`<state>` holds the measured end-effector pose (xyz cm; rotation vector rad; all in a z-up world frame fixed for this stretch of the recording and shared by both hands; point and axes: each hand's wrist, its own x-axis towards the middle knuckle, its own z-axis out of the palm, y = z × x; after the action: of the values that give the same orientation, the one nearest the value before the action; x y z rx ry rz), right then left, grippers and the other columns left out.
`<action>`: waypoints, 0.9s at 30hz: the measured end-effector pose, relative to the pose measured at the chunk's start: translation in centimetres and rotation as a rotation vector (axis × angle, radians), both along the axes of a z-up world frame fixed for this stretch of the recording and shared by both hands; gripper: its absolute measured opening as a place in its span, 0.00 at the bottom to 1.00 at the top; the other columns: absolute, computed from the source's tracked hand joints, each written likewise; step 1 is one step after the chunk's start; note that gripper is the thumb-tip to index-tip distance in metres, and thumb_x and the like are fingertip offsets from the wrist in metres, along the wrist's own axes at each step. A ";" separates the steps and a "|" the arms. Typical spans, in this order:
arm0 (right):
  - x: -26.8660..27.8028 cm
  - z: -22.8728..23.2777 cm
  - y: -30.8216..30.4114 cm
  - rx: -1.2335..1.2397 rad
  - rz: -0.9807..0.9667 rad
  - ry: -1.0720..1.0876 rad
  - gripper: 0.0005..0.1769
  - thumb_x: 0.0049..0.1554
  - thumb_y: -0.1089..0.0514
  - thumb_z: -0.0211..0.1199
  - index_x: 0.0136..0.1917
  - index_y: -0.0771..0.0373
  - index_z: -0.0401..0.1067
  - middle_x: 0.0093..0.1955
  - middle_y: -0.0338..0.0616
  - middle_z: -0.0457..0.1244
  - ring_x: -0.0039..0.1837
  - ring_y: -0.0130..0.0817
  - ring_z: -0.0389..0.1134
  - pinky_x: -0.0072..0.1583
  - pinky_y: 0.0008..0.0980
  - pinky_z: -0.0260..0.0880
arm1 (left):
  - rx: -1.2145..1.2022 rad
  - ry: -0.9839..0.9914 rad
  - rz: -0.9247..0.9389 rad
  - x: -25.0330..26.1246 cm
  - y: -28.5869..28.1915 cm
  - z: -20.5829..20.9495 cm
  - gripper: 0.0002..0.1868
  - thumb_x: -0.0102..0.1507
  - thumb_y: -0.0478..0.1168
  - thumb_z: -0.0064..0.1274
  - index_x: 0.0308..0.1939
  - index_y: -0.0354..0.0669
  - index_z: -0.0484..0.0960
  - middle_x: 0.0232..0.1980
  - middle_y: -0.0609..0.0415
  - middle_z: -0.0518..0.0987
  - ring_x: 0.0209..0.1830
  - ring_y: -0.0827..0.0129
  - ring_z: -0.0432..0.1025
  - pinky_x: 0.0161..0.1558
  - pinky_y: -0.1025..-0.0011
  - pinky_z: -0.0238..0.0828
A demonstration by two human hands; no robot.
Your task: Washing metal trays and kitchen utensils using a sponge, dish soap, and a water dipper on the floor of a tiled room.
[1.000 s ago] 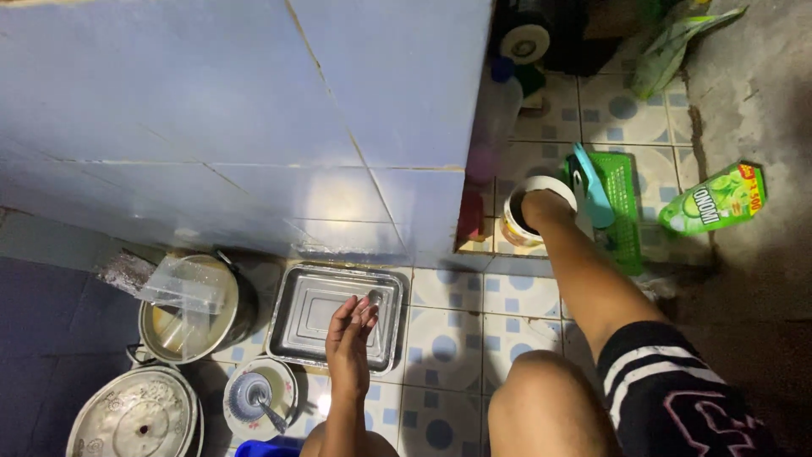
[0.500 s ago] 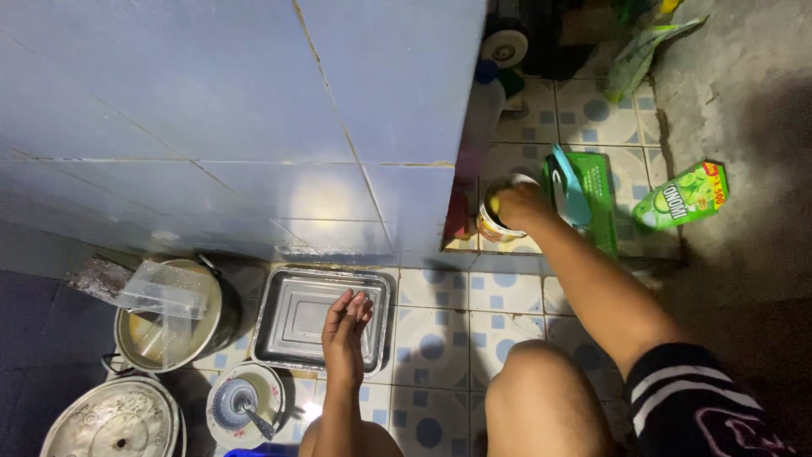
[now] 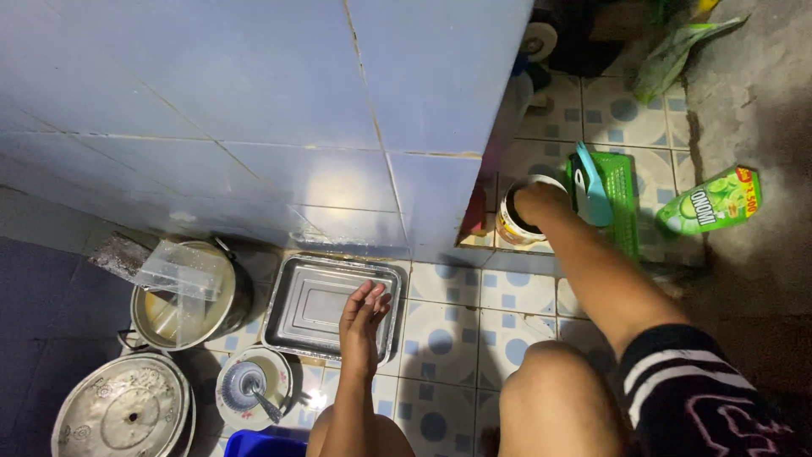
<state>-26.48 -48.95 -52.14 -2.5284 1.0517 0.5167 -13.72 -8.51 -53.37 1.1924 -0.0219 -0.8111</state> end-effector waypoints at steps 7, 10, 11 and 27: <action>-1.4 0.4 -1.0 0.008 -0.060 -0.037 0.19 0.51 0.58 0.61 0.57 0.56 0.77 0.59 0.54 0.68 0.61 0.56 0.69 0.60 0.52 0.70 | -0.018 0.009 0.039 0.8 0.5 -0.6 0.21 0.69 0.38 0.45 0.66 0.36 0.71 0.60 0.46 0.79 0.58 0.60 0.74 0.62 0.63 0.68; -1.8 -3.5 -1.6 -0.093 -0.026 -0.144 0.19 0.52 0.51 0.66 0.53 0.64 0.79 0.57 0.59 0.68 0.59 0.56 0.70 0.60 0.50 0.70 | -0.001 0.011 0.044 0.8 0.3 -0.3 0.21 0.69 0.38 0.45 0.66 0.37 0.71 0.60 0.47 0.79 0.58 0.60 0.74 0.62 0.63 0.68; -1.6 -3.5 -1.3 -0.102 -0.066 -0.082 0.21 0.54 0.47 0.66 0.54 0.64 0.79 0.58 0.60 0.69 0.60 0.55 0.71 0.62 0.49 0.71 | -0.001 0.011 0.049 0.8 0.3 -0.2 0.21 0.69 0.38 0.45 0.66 0.37 0.71 0.60 0.47 0.80 0.58 0.60 0.74 0.62 0.63 0.68; -1.0 -9.7 -1.4 -0.056 -0.125 0.085 0.19 0.60 0.55 0.51 0.57 0.62 0.79 0.62 0.56 0.68 0.64 0.53 0.70 0.62 0.51 0.70 | -0.019 0.023 0.046 0.5 0.0 0.8 0.21 0.69 0.38 0.45 0.65 0.35 0.71 0.59 0.45 0.79 0.57 0.60 0.74 0.62 0.63 0.69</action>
<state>-27.53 -50.33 -61.82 -2.4878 1.2629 0.5716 -13.21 -8.48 -52.55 1.1617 0.0165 -0.7827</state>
